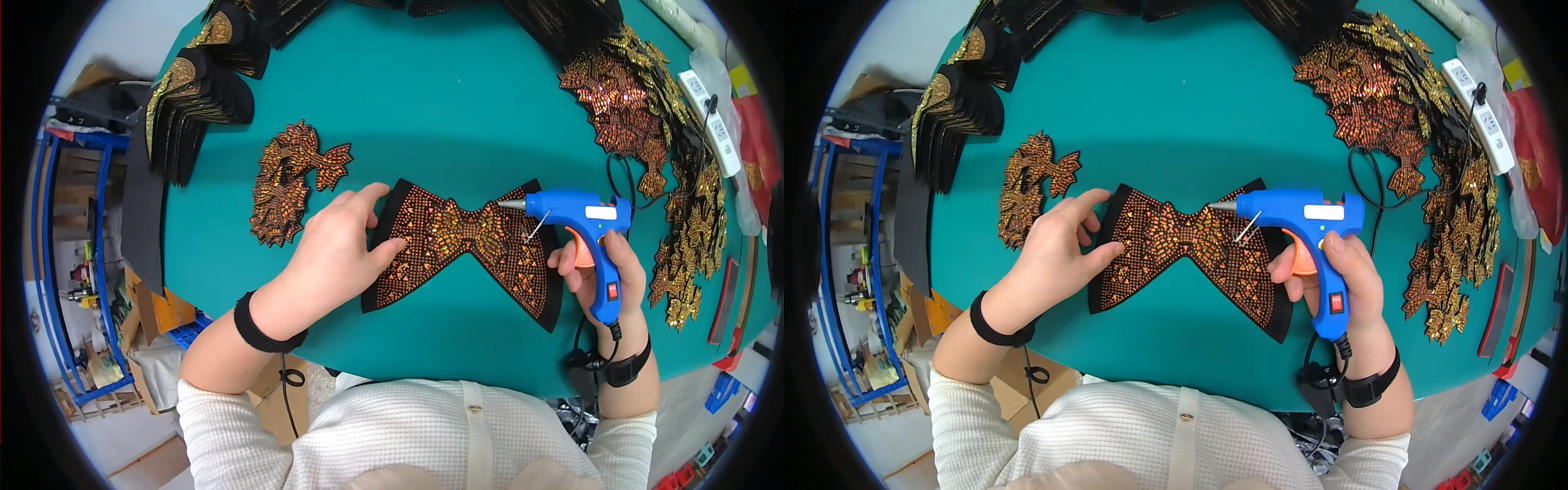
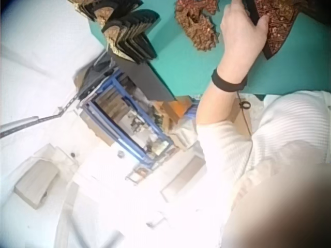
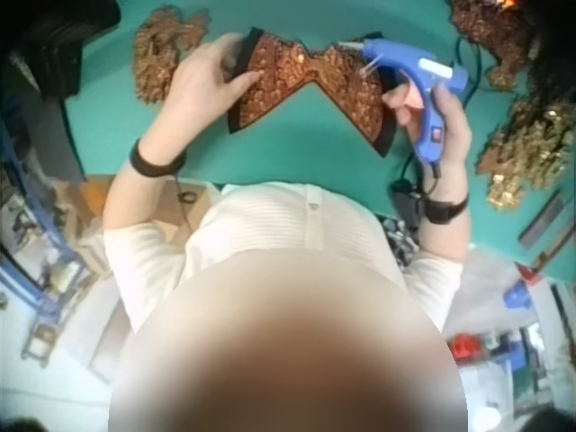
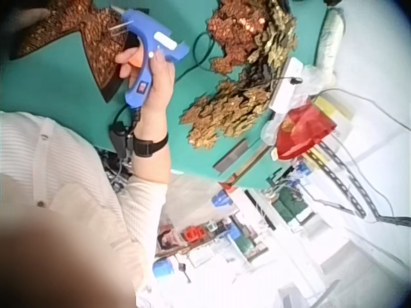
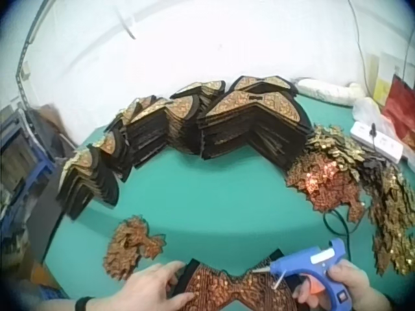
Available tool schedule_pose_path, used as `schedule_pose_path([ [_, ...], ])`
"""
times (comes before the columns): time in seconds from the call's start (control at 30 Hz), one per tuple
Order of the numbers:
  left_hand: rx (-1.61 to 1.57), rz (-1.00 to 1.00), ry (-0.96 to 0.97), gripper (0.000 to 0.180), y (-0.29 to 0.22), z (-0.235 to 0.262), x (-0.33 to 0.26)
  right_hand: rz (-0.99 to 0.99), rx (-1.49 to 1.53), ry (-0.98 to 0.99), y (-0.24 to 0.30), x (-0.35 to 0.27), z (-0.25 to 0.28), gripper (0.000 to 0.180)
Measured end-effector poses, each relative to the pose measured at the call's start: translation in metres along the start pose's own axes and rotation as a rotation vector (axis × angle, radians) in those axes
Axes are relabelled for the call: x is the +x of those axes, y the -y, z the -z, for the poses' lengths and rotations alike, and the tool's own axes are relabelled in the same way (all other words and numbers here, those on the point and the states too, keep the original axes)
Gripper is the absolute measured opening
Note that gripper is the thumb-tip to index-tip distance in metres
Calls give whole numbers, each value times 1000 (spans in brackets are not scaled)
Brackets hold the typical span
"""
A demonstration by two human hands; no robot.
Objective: The recorder uses a hot glue gun to assemble decorative bows for shoes by applying glue and pressing components together.
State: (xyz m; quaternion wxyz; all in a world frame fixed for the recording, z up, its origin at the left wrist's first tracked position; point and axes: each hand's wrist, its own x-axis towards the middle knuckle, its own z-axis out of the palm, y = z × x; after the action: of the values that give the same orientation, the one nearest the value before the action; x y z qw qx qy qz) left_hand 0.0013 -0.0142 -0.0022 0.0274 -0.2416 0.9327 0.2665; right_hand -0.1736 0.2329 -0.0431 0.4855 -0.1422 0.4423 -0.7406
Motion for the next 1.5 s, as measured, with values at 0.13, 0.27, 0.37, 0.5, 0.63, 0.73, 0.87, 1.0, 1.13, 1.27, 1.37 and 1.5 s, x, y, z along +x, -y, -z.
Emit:
schedule_pose_path([
  [0.13, -64, 78, 44, 53, -1, -3, 6, -4, 3, -18, -3, 0, 3, 49],
  [0.27, -77, 73, 28, 49, -4, -3, 5, 6, -1, -3, -2, 0, 0, 49],
  [0.37, -27, 10, 0, 50, 1, -6, 4, 13, -12, -27, 0, 0, -3, 49],
  [0.5, -9, -104, -84, 62, -3, -7, 8, 16, -11, -44, -1, 0, -4, 48],
  [0.63, 83, -135, 105, 68, -3, 4, 15, 40, 6, -52, -3, -2, -6, 47],
  [0.73, 130, -137, 115, 61, -4, 1, 19, 31, 45, -92, -3, -2, -3, 44],
  [0.87, 69, -66, 233, 57, -9, 15, 18, 50, 87, -87, -3, 0, 0, 44],
  [1.0, -315, 26, 109, 40, 5, 21, 3, 121, 289, -62, 0, 0, -8, 41],
  [1.13, -607, 35, 56, 19, 25, 38, -9, 200, 336, -191, 2, -5, -12, 39],
  [1.27, -869, 0, -116, 23, 66, 63, -21, 196, 307, -141, -5, -4, -10, 38],
  [1.37, -1019, -73, -277, 26, 89, 103, -25, 160, 315, -242, -7, -1, -8, 38],
  [1.5, -944, -90, -400, 23, 140, 163, -24, 150, 282, -277, -9, 4, -5, 39],
])
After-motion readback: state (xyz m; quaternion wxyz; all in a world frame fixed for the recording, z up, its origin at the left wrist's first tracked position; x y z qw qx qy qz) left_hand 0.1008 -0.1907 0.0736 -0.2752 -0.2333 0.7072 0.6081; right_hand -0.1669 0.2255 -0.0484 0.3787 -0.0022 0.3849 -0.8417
